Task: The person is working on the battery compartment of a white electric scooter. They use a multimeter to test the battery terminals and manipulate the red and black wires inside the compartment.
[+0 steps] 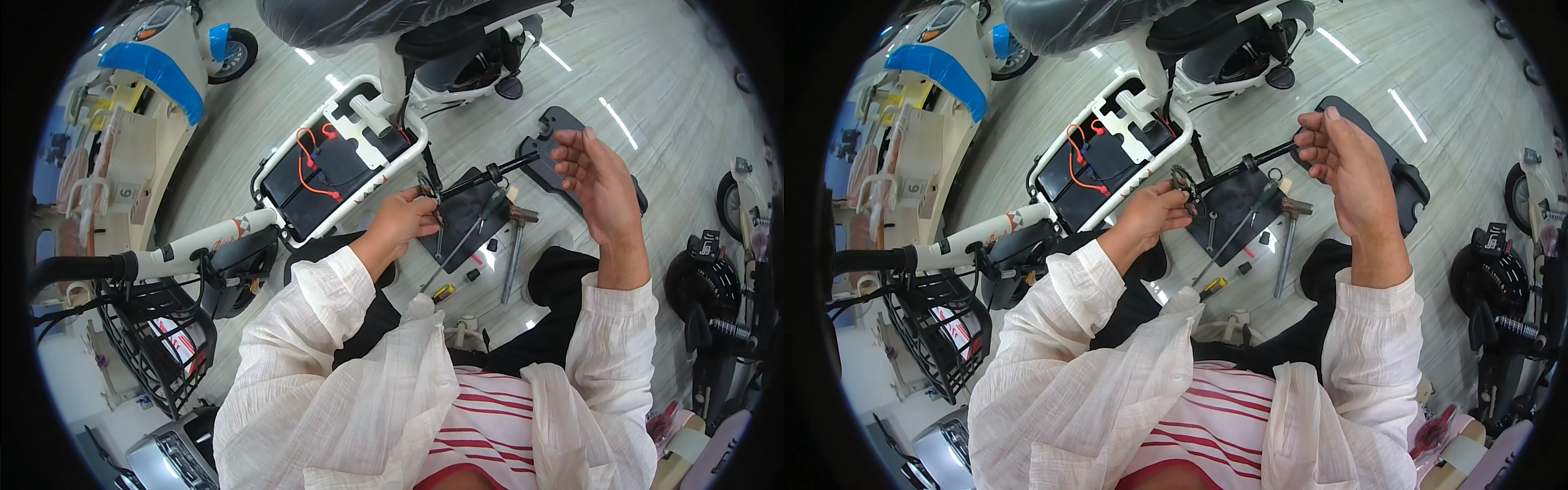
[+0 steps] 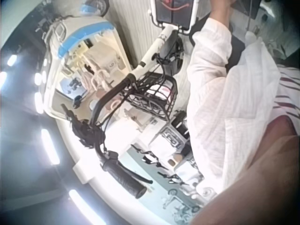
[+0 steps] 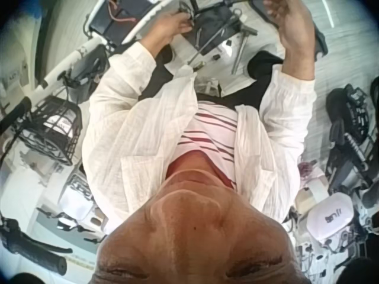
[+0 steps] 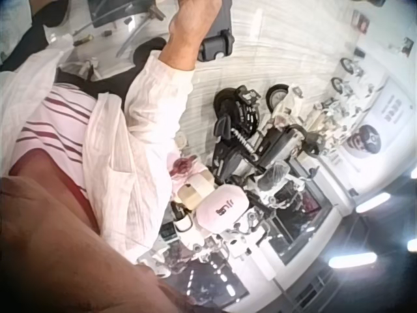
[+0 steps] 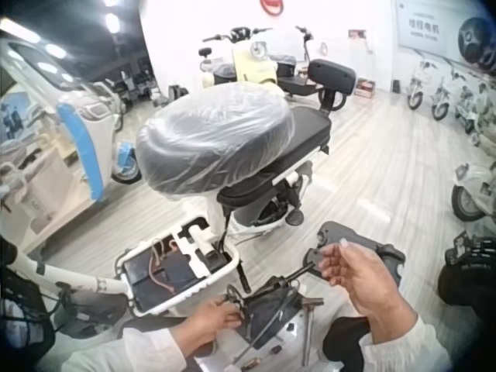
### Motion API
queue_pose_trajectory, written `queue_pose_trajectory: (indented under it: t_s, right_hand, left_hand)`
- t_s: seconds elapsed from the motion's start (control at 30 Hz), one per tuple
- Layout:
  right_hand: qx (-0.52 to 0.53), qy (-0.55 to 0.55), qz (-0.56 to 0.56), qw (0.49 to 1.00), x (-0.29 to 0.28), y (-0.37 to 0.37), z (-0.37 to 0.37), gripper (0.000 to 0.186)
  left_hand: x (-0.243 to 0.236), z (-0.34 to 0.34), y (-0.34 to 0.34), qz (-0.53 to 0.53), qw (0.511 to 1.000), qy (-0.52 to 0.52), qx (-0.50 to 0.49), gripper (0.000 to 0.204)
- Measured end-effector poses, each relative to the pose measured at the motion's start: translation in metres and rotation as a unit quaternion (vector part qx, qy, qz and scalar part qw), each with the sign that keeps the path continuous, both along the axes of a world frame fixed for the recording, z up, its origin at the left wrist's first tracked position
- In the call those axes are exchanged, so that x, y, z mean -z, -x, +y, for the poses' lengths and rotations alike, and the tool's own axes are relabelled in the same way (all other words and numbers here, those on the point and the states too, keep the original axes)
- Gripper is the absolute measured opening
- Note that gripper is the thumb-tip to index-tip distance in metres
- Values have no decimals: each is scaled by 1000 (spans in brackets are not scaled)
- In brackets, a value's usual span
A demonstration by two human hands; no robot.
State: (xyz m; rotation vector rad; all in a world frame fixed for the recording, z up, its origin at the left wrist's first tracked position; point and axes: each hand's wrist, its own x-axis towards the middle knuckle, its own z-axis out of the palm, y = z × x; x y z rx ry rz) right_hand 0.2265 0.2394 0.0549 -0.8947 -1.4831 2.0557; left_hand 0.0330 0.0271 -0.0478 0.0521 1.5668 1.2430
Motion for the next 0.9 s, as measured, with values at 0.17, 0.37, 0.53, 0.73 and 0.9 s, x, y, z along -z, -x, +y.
queue_pose_trajectory:
  t_s: [0.17,0.37,0.53,0.73,0.9]
  right_hand:
    - [6,-5,-1,1000,-2,-1,-1,44]
    - [1,-8,0,1000,-1,-3,1,43]
    - [4,-6,-3,1000,-3,-4,0,42]
    - [1,-16,-5,1000,-3,-5,-3,43]
    - [19,-15,7,1000,-5,-11,1,44]
  left_hand:
    - [-2,2,-2,0,1000,3,1,28]
    - [0,1,-1,3,1000,-2,6,28]
    - [-1,2,-2,7,1000,2,6,27]
    - [-1,2,-4,11,1000,3,-7,23]
    - [38,17,-15,-13,997,22,-74,17]
